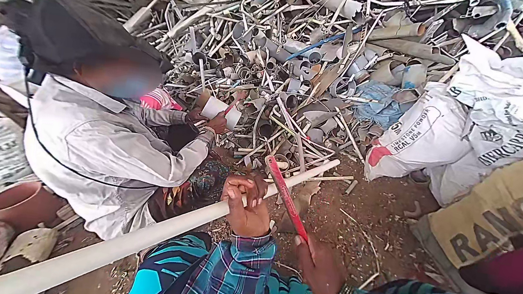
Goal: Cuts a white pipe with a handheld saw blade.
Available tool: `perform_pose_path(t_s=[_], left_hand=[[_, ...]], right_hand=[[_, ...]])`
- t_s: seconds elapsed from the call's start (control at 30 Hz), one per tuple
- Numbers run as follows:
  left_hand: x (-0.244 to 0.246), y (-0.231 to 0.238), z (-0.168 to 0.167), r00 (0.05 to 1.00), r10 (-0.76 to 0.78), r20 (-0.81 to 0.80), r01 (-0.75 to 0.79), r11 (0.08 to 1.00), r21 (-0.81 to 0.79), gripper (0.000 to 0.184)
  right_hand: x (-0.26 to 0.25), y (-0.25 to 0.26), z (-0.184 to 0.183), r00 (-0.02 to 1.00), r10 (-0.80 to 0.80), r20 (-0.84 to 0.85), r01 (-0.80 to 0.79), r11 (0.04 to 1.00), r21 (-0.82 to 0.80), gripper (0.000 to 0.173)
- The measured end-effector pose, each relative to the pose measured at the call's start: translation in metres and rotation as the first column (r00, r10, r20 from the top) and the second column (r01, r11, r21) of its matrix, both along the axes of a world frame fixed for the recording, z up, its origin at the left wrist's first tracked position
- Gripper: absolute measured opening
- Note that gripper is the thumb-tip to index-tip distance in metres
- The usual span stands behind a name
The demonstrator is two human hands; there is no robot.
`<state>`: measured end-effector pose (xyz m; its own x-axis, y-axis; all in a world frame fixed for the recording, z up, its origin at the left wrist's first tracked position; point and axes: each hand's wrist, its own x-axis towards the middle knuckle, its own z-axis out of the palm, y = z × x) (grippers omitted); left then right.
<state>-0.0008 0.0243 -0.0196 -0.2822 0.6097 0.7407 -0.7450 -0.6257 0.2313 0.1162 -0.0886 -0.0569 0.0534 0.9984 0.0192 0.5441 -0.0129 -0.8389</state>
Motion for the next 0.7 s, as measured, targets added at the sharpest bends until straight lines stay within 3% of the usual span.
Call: perform_pose_path(t_s=[0.1, 0.2, 0.27, 0.37, 0.43, 0.5, 0.6, 0.7], left_hand=[[-0.01, 0.0, 0.007, 1.0, -0.025, 0.003, 0.025, 0.997, 0.071, 0.032], [-0.019, -0.001, 0.013, 0.999, -0.048, -0.013, 0.049, 0.992, 0.118, 0.038], [-0.019, 0.0, 0.013, 0.998, -0.059, -0.017, 0.06, 0.989, 0.131, 0.039], [-0.016, 0.003, 0.009, 0.999, -0.036, -0.008, 0.036, 0.993, 0.111, 0.036], [-0.017, 0.002, 0.008, 0.999, -0.044, 0.002, 0.044, 0.994, 0.104, 0.031], [-0.022, 0.0, 0.011, 0.998, -0.062, -0.01, 0.063, 0.991, 0.114, 0.028], [-0.029, -0.003, 0.014, 0.998, -0.047, -0.048, 0.054, 0.985, 0.161, 0.03], [-0.029, -0.003, 0.014, 0.997, -0.025, -0.079, 0.04, 0.978, 0.203, 0.032]], right_hand=[[0.029, 0.024, -0.009, 0.984, -0.152, -0.089, 0.134, 0.975, -0.178, 0.039], [0.063, 0.049, -0.021, 0.893, -0.391, -0.223, 0.288, 0.877, -0.385, 0.039], [0.055, 0.043, -0.013, 0.909, -0.347, -0.229, 0.251, 0.898, -0.362, 0.038], [0.014, 0.015, -0.005, 0.991, -0.078, -0.112, 0.068, 0.994, -0.09, 0.037], [0.001, 0.005, -0.003, 0.999, -0.024, -0.036, 0.024, 1.0, -0.011, 0.039], [0.013, 0.015, -0.007, 0.996, -0.077, -0.041, 0.074, 0.995, -0.066, 0.038], [0.049, 0.044, -0.02, 0.959, -0.261, -0.113, 0.206, 0.91, -0.359, 0.04], [0.047, 0.043, -0.016, 0.961, -0.258, -0.097, 0.208, 0.91, -0.36, 0.039]])
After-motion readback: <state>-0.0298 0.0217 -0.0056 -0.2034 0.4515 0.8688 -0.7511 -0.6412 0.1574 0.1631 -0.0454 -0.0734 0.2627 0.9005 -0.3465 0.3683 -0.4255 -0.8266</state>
